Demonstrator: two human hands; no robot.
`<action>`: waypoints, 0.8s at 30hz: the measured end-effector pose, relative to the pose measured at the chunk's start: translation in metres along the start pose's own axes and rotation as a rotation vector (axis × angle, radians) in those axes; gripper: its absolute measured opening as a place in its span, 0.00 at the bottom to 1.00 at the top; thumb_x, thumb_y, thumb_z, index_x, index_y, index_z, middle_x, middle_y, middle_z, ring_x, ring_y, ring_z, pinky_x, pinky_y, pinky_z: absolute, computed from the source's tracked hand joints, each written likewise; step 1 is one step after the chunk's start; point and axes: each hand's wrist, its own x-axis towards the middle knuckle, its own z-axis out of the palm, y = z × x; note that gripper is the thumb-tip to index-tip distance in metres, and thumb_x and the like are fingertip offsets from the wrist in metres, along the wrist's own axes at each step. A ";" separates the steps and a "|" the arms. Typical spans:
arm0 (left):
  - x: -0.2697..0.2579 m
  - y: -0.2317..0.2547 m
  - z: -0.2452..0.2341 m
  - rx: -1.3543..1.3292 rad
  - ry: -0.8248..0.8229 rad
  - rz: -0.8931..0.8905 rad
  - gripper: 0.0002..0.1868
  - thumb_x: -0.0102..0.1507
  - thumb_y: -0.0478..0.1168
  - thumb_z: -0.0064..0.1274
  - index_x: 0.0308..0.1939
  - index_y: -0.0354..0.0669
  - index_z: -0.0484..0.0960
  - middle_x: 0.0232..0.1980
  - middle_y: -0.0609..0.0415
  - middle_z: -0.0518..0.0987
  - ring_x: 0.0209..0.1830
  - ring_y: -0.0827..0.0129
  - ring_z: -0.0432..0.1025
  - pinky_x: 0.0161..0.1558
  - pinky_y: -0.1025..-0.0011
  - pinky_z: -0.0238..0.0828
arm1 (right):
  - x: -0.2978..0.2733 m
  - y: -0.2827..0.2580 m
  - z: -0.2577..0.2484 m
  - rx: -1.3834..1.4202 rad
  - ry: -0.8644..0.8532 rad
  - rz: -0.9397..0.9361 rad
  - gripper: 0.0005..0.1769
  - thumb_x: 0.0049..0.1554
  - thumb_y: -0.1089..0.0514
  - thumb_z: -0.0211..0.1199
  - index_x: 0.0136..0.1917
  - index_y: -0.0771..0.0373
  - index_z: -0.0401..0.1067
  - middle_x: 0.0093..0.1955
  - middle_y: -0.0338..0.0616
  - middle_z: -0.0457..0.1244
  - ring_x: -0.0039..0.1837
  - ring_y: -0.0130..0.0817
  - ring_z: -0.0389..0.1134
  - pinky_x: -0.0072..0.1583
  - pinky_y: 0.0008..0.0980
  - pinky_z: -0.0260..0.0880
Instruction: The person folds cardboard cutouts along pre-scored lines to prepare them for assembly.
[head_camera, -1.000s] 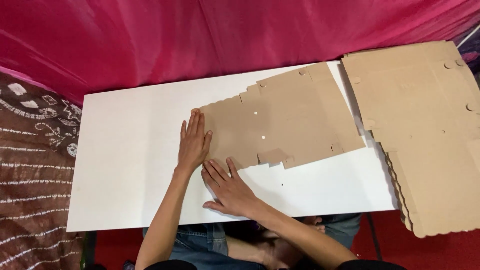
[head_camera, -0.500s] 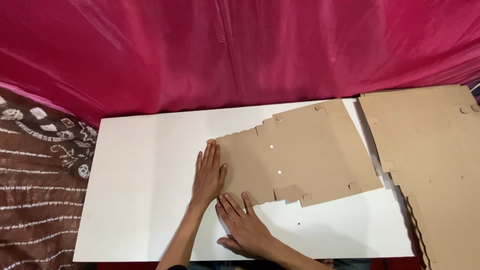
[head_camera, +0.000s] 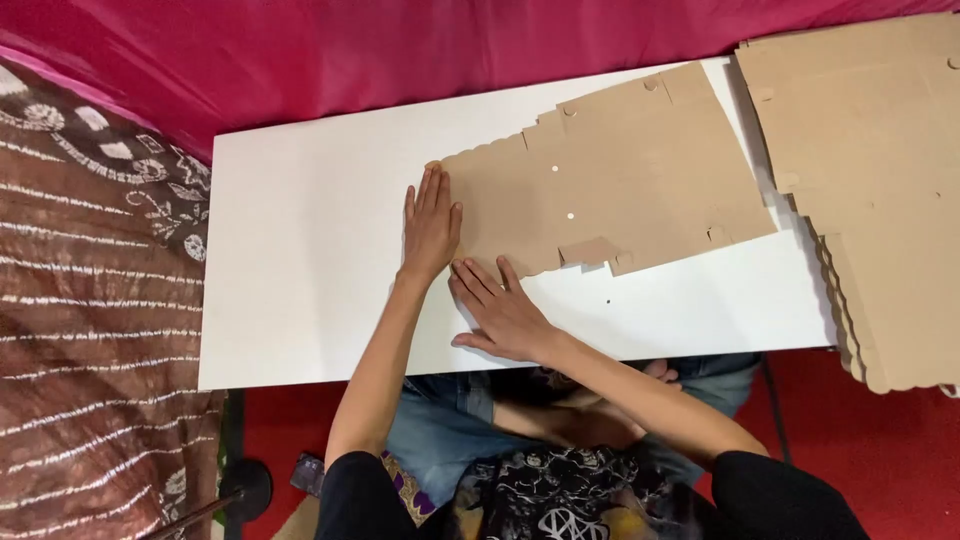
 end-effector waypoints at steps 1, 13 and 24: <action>-0.002 -0.001 -0.002 -0.007 0.001 0.004 0.29 0.76 0.46 0.34 0.79 0.36 0.58 0.84 0.43 0.53 0.85 0.58 0.42 0.81 0.55 0.26 | 0.002 -0.002 0.002 -0.006 -0.003 0.005 0.49 0.65 0.27 0.40 0.81 0.69 0.50 0.84 0.64 0.43 0.85 0.54 0.40 0.77 0.70 0.29; -0.018 -0.026 0.012 -0.161 0.128 0.011 0.25 0.77 0.43 0.32 0.77 0.38 0.63 0.81 0.45 0.59 0.83 0.59 0.49 0.81 0.54 0.31 | 0.014 -0.012 0.014 -0.032 0.074 0.035 0.43 0.67 0.30 0.44 0.78 0.67 0.58 0.80 0.60 0.53 0.84 0.52 0.45 0.77 0.65 0.33; -0.010 -0.026 0.018 -0.077 0.186 0.121 0.25 0.72 0.34 0.34 0.74 0.36 0.66 0.80 0.42 0.60 0.81 0.51 0.52 0.78 0.50 0.37 | 0.012 0.000 0.029 -0.053 0.138 0.031 0.43 0.66 0.32 0.46 0.79 0.67 0.52 0.82 0.53 0.48 0.84 0.54 0.42 0.77 0.66 0.35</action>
